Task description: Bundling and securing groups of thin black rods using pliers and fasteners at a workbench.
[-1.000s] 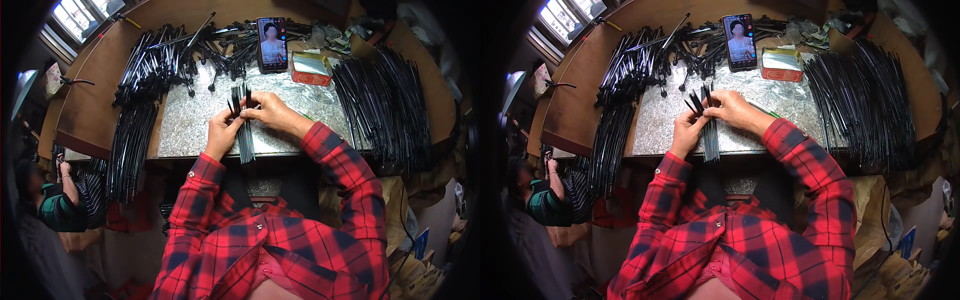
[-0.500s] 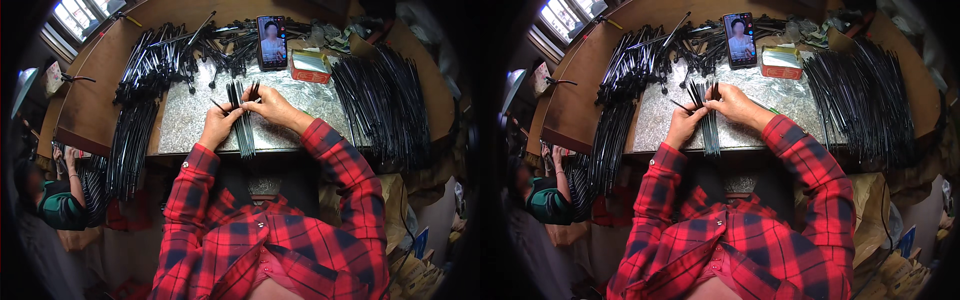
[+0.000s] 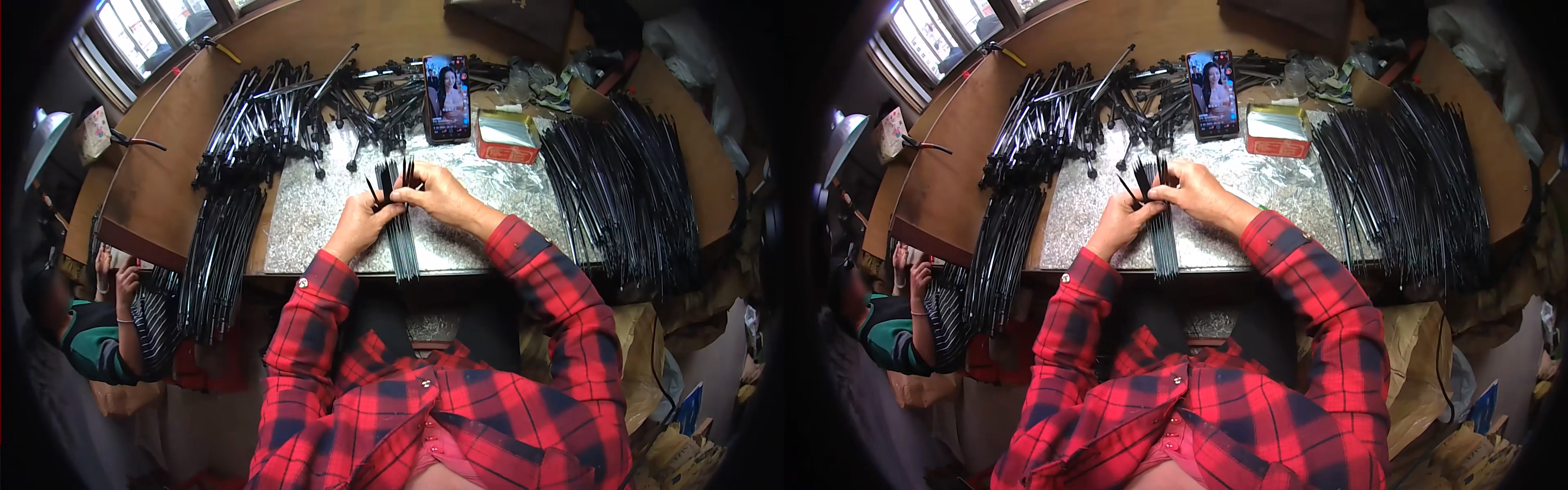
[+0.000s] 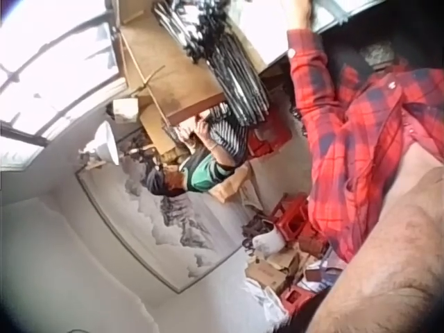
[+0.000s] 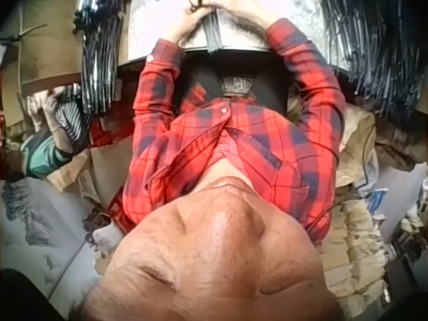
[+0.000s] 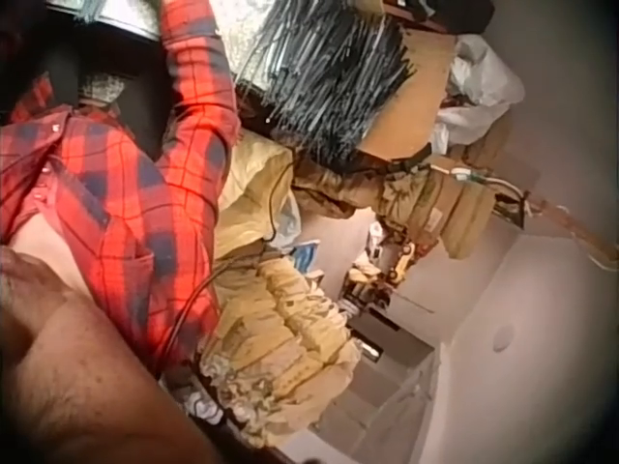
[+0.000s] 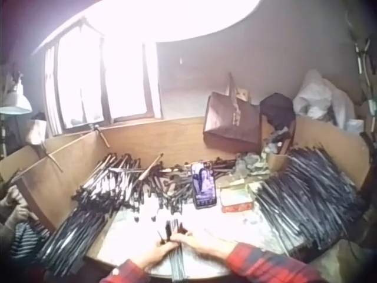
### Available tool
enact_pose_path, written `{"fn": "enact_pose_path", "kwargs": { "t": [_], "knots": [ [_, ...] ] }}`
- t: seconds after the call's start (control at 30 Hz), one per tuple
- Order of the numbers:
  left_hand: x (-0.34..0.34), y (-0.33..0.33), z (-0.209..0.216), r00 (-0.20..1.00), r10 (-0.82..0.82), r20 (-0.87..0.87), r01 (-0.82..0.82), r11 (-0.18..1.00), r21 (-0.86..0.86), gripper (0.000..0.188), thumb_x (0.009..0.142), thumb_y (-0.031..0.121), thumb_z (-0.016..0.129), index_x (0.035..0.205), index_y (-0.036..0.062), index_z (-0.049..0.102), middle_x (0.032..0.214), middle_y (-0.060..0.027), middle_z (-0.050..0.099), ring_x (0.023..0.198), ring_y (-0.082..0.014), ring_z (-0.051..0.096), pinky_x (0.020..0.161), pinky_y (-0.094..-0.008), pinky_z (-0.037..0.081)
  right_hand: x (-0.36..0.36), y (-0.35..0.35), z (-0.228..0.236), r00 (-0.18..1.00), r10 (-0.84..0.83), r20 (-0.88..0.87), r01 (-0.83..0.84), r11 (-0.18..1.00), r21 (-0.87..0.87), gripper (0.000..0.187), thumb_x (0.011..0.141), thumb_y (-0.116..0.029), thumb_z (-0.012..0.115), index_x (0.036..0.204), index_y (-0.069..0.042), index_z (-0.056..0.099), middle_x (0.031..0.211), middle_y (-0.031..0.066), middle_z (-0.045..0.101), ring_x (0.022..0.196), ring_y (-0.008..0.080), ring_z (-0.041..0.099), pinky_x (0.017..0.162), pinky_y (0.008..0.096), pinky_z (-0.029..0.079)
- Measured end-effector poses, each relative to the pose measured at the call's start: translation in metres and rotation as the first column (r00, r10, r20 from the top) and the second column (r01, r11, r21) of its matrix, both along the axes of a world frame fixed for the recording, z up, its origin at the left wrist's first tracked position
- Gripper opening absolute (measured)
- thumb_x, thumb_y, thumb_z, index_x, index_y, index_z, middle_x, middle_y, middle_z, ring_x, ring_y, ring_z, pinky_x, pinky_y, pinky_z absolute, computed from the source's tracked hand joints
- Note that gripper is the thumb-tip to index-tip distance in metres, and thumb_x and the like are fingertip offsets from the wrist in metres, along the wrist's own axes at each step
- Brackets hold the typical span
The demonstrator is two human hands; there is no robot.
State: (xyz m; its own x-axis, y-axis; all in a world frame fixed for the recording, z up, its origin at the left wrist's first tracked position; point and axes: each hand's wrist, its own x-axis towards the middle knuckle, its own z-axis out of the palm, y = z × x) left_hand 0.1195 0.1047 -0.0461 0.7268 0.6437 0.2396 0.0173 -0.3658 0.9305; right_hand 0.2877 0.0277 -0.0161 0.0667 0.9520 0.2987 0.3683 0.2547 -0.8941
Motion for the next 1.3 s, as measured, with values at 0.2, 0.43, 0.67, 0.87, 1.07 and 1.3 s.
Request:
{"fn": "enact_pose_path", "kwargs": {
  "t": [0.2, 0.43, 0.67, 0.87, 1.07, 1.3],
  "knots": [
    [-0.001, -0.006, -0.003, 0.996, 0.091, 0.001, -0.091, 0.994, -0.059, 0.014, 0.084, 0.008, 0.067, 0.095, -0.0005, 0.069, 0.078, -0.0045, 0.070, 0.071, -0.0050, 0.059, 0.064, -0.0239, 0.048, 0.000, 0.002, 0.002, 0.999, 0.026, -0.018, -0.027, 0.998, -0.049, 0.012, 0.082, -0.011, 0.069, 0.087, -0.001, 0.063, 0.076, 0.0003, 0.060, 0.072, 0.0082, 0.055, 0.068, 0.0244, 0.046],
    [0.001, -0.013, -0.004, 0.982, 0.189, 0.008, -0.188, 0.972, 0.143, 0.014, 0.083, 0.009, 0.068, 0.094, 0.0003, 0.069, 0.075, -0.0121, 0.070, 0.067, -0.0087, 0.064, 0.061, -0.0273, 0.050, 0.002, 0.004, 0.001, 0.999, 0.049, 0.014, -0.049, 0.997, -0.051, 0.010, 0.082, -0.008, 0.068, 0.085, 0.000, 0.063, 0.076, 0.0053, 0.065, 0.071, 0.0101, 0.060, 0.065, 0.0266, 0.049],
    [-0.003, -0.024, 0.004, 0.968, 0.250, 0.019, -0.245, 0.926, 0.288, 0.013, 0.082, 0.013, 0.067, 0.089, 0.0015, 0.068, 0.070, -0.0156, 0.066, 0.059, -0.0212, 0.065, 0.056, -0.0305, 0.048, 0.002, 0.004, 0.006, 0.968, 0.053, 0.247, -0.058, 0.998, 0.014, 0.013, 0.080, -0.010, 0.070, 0.086, 0.000, 0.063, 0.073, 0.0075, 0.064, 0.068, 0.0123, 0.060, 0.062, 0.0277, 0.048],
    [-0.011, -0.023, -0.003, 0.952, 0.306, -0.019, -0.271, 0.869, 0.413, 0.012, 0.082, 0.010, 0.069, 0.086, -0.0015, 0.068, 0.065, -0.0093, 0.064, 0.058, -0.0090, 0.058, 0.055, -0.0272, 0.046, 0.005, -0.001, 0.012, 0.963, 0.225, 0.148, -0.226, 0.974, -0.009, 0.012, 0.083, -0.008, 0.059, 0.091, -0.001, 0.066, 0.078, 0.0114, 0.067, 0.075, 0.0130, 0.062, 0.071, 0.0296, 0.049],
    [-0.011, -0.026, -0.001, 0.956, 0.292, 0.002, -0.263, 0.860, 0.437, 0.012, 0.081, 0.009, 0.070, 0.086, -0.0015, 0.066, 0.067, -0.0097, 0.065, 0.060, -0.0119, 0.060, 0.056, -0.0277, 0.047, 0.000, -0.002, 0.014, 0.953, 0.171, 0.251, -0.167, 0.985, -0.035, 0.011, 0.084, -0.005, 0.055, 0.088, -0.001, 0.064, 0.073, 0.0079, 0.065, 0.068, 0.0142, 0.062, 0.065, 0.0291, 0.049],
    [-0.011, -0.033, 0.007, 0.972, 0.233, -0.004, -0.209, 0.878, 0.430, 0.010, 0.081, 0.010, 0.067, 0.085, 0.0007, 0.066, 0.072, -0.0146, 0.064, 0.064, -0.0274, 0.064, 0.058, -0.0338, 0.048, -0.004, 0.003, 0.007, 0.974, 0.033, 0.225, -0.029, 0.999, -0.022, 0.010, 0.082, -0.005, 0.055, 0.082, -0.001, 0.064, 0.069, 0.0095, 0.064, 0.063, 0.0141, 0.061, 0.060, 0.0293, 0.049]
  ]
}}
